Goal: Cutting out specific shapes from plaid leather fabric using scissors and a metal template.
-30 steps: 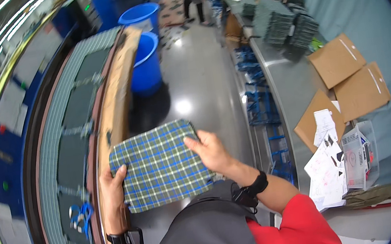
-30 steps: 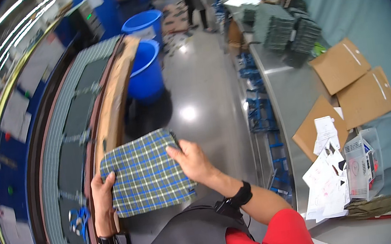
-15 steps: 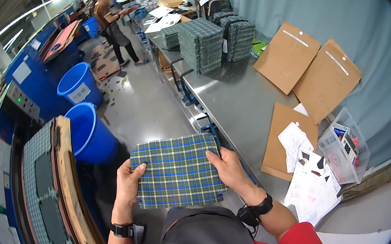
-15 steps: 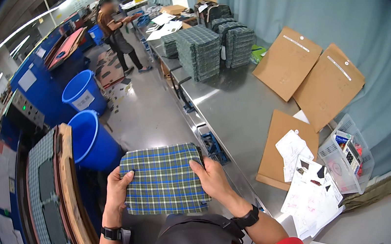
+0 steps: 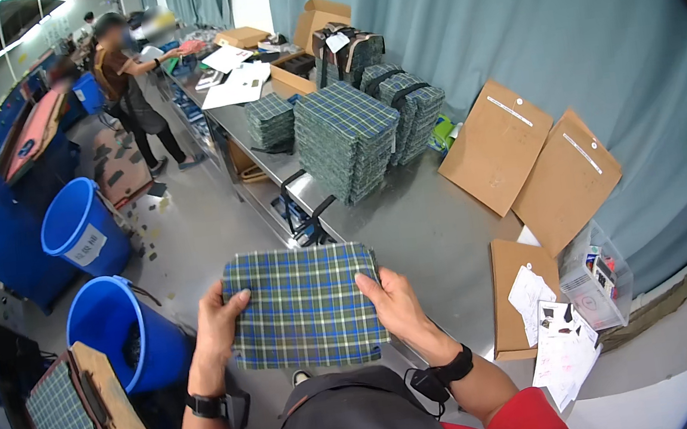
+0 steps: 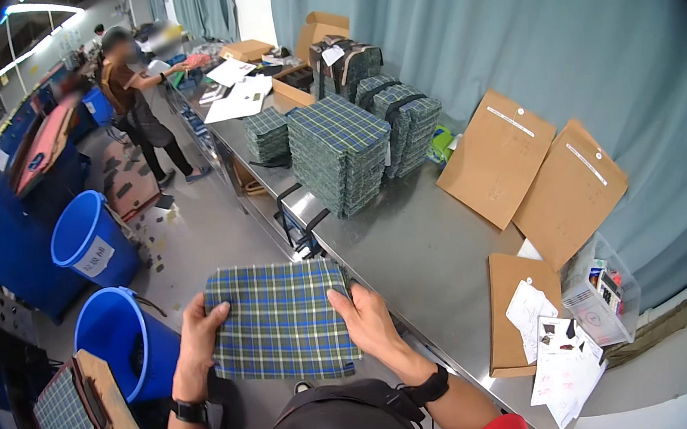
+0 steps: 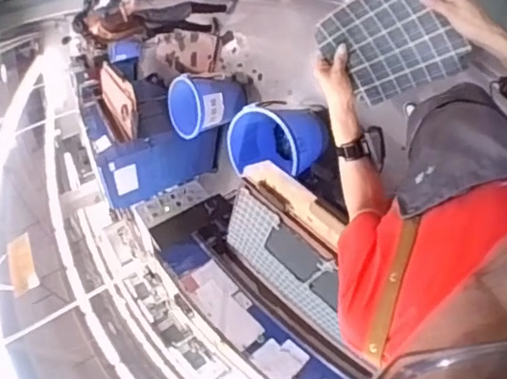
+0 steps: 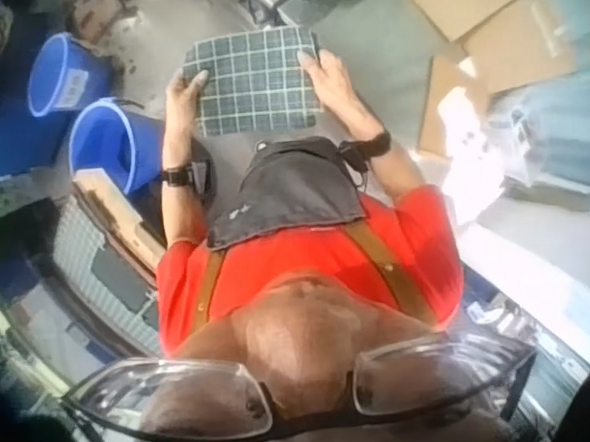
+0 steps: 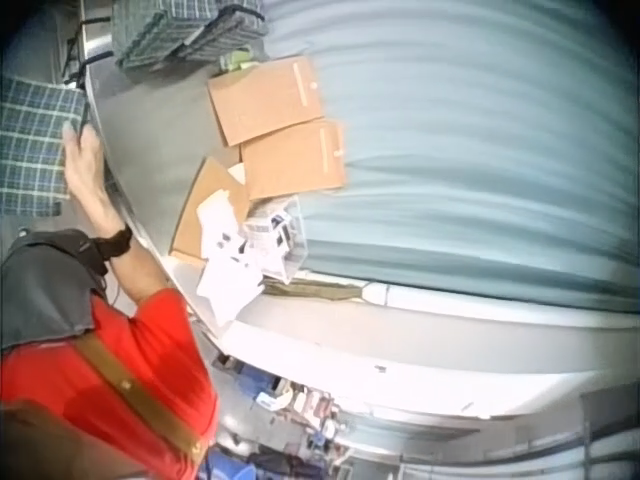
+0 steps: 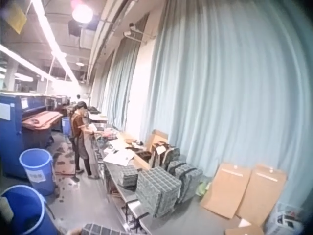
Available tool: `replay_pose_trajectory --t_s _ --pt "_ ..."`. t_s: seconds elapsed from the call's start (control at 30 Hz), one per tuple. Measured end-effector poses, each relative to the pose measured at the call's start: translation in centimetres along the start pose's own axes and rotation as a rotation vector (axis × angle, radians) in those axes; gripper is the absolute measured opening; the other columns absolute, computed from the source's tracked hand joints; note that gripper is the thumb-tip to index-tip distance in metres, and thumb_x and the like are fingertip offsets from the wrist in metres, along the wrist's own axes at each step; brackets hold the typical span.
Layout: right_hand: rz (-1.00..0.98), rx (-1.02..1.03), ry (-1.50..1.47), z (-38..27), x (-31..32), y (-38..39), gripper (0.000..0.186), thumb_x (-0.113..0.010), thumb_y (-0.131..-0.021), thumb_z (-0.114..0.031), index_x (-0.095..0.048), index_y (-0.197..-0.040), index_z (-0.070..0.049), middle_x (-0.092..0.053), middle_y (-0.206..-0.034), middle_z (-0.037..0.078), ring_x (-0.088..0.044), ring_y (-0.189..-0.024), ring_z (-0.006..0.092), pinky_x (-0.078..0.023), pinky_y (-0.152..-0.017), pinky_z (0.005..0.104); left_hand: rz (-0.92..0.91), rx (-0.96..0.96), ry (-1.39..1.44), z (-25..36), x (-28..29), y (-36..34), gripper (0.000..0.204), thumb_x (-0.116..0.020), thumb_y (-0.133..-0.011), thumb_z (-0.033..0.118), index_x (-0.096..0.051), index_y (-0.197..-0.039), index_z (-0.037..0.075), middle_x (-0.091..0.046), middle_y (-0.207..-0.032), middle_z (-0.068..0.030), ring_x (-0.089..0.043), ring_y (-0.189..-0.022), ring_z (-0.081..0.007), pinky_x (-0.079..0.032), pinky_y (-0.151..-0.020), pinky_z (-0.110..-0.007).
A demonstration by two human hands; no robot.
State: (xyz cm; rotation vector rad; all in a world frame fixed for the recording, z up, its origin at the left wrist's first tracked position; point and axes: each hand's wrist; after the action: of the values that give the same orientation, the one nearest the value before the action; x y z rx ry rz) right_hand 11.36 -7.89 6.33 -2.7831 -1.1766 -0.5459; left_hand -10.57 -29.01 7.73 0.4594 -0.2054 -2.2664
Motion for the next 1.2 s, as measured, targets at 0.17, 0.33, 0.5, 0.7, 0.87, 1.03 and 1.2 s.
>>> replay_pose_trajectory --t_s 0.17,0.33,0.5,0.7,0.87,1.03,1.2 --pt "0.129 -0.061 -0.061 -2.7 -1.1 -6.2 0.044 -0.062 -0.103 -0.037 -0.062 -0.088 0.004 -0.064 -0.071 0.01 -0.056 -0.066 0.0133 -0.047 -0.061 0.0355 -0.137 -0.007 -0.068 2.0 0.2 -10.6 0.028 -0.067 -0.097 0.003 -0.061 -0.123 -0.004 -0.073 -0.106 -0.0088 -0.072 -0.09 -0.0153 -0.061 -0.081 -0.03" --pt "0.222 -0.076 -0.078 -0.9 -0.5 -13.2 0.045 -0.062 -0.103 -0.039 -0.061 -0.088 0.003 -0.061 -0.07 0.006 -0.05 -0.066 0.0112 -0.046 -0.061 0.0335 -0.244 0.068 -0.093 3.5 -1.2 -20.3 0.03 -0.066 -0.099 0.006 -0.059 -0.126 -0.003 -0.072 -0.106 -0.0075 -0.071 -0.091 -0.0131 -0.061 -0.08 -0.028" --pt "0.337 -0.074 -0.235 0.7 -0.3 -21.5 0.04 -0.063 -0.104 -0.034 -0.063 -0.091 0.003 -0.063 -0.073 0.005 -0.053 -0.07 0.0099 -0.046 -0.064 0.0318 -0.331 0.052 -0.221 7.0 -5.1 -30.9 0.032 -0.066 -0.099 0.006 -0.059 -0.128 -0.004 -0.072 -0.111 -0.0076 -0.07 -0.095 -0.0133 -0.06 -0.084 -0.029" --pt "0.437 -0.114 -0.306 0.1 1.7 -30.8 0.034 -0.062 -0.104 -0.03 -0.067 -0.102 0.004 -0.071 -0.085 0.007 -0.059 -0.078 0.0099 -0.05 -0.071 0.0315 -0.493 0.002 -0.386 10.8 -9.2 -42.8 0.041 -0.07 -0.097 0.01 -0.056 -0.133 -0.005 -0.07 -0.117 -0.0088 -0.068 -0.103 -0.0139 -0.056 -0.093 -0.03" --pt "0.546 -0.18 -0.469 1.4 3.9 -35.7 0.034 -0.061 -0.105 -0.026 -0.066 -0.116 0.005 -0.073 -0.107 0.009 -0.063 -0.094 0.012 -0.051 -0.085 0.0305 -0.634 -0.021 -0.569 11.3 -14.3 -51.4 0.047 -0.071 -0.097 0.017 -0.055 -0.135 -0.005 -0.07 -0.12 -0.0096 -0.067 -0.105 -0.0143 -0.055 -0.094 -0.029" --pt "0.684 -0.274 -0.406 0.2 6.1 -39.1 0.032 -0.062 -0.105 -0.025 -0.065 -0.116 0.004 -0.071 -0.11 0.009 -0.063 -0.093 0.0134 -0.051 -0.087 0.0305 -0.795 0.133 -0.394 9.9 -18.5 -58.2 0.048 -0.07 -0.098 0.016 -0.053 -0.137 -0.006 -0.07 -0.119 -0.0113 -0.069 -0.104 -0.0157 -0.057 -0.092 -0.03" --pt "0.659 -0.574 0.029 4.2 6.8 -40.9 0.028 -0.063 -0.103 -0.025 -0.065 -0.095 0.002 -0.06 -0.081 0.002 -0.049 -0.073 0.01 -0.044 -0.067 0.0306 -0.807 -0.086 -0.799 1.2 -20.0 -64.8 0.038 -0.072 -0.097 0.018 -0.063 -0.124 -0.006 -0.072 -0.111 -0.0119 -0.069 -0.095 -0.0163 -0.057 -0.083 -0.033"
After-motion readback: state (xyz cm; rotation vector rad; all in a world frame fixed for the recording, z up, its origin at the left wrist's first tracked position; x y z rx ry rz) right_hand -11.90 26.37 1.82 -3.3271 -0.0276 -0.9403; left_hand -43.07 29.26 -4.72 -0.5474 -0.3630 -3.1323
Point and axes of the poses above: each hand's wrist, its own y-axis away from the middle knuckle, its own x-axis out of the back of the hand, z = x × y
